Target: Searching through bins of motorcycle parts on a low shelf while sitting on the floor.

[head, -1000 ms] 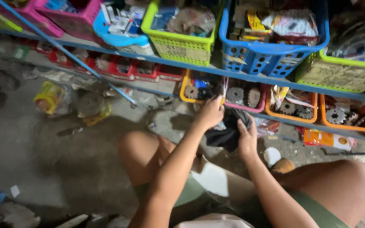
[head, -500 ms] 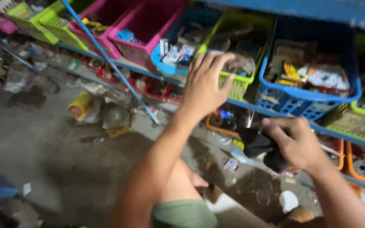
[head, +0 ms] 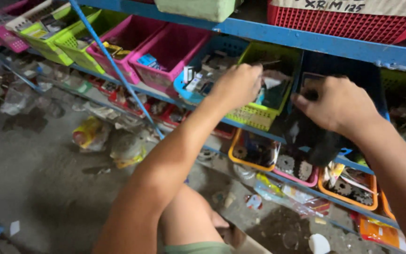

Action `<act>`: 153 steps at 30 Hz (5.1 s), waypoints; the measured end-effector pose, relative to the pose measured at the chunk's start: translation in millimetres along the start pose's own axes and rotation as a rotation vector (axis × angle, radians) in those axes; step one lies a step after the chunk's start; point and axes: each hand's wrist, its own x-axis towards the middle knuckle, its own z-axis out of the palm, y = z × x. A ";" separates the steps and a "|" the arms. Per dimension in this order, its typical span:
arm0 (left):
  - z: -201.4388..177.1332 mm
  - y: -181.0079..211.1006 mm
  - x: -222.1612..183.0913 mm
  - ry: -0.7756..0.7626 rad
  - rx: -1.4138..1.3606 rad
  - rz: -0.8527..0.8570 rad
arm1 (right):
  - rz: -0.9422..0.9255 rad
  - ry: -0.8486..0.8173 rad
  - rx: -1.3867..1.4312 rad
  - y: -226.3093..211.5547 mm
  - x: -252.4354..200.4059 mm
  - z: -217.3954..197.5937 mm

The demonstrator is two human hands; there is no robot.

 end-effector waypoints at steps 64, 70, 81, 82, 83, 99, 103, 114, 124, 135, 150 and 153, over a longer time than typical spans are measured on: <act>38.9 -33.2 30.8 -0.048 -0.541 -0.261 | -0.300 0.378 1.015 25.9 21.1 29.7; 97.4 -70.1 56.1 -0.289 0.060 -0.204 | -0.462 0.318 1.036 19.0 22.4 21.0; 87.9 -67.1 74.8 -0.420 0.257 -0.207 | -0.480 0.292 1.006 22.4 27.4 28.7; 111.0 -82.6 82.8 -0.422 0.258 -0.202 | -0.476 0.296 1.008 25.4 26.8 29.8; 132.5 -99.7 90.3 -0.398 0.260 -0.205 | -0.482 0.311 0.996 27.2 27.3 30.6; 28.9 28.5 9.4 0.417 -0.440 -0.394 | -0.351 0.310 1.513 50.5 59.3 68.5; 35.1 50.3 -3.2 0.367 -0.736 -0.447 | -0.296 0.280 1.112 20.8 21.8 16.4; 36.3 74.0 -7.1 0.239 -1.252 -0.465 | -0.331 0.372 1.039 24.4 30.0 47.7; 53.3 54.1 -19.3 0.355 -1.227 -0.496 | -0.475 0.755 0.674 16.1 12.1 52.6; 61.1 130.7 -104.4 0.396 -1.231 -0.379 | -0.260 0.989 0.955 -16.5 -41.8 123.2; 44.0 147.1 -13.3 0.162 -0.987 -0.102 | 0.116 0.542 0.357 115.6 -76.6 49.5; 81.6 145.2 27.4 0.116 -0.920 -0.054 | 0.130 0.484 0.357 135.1 -72.7 51.5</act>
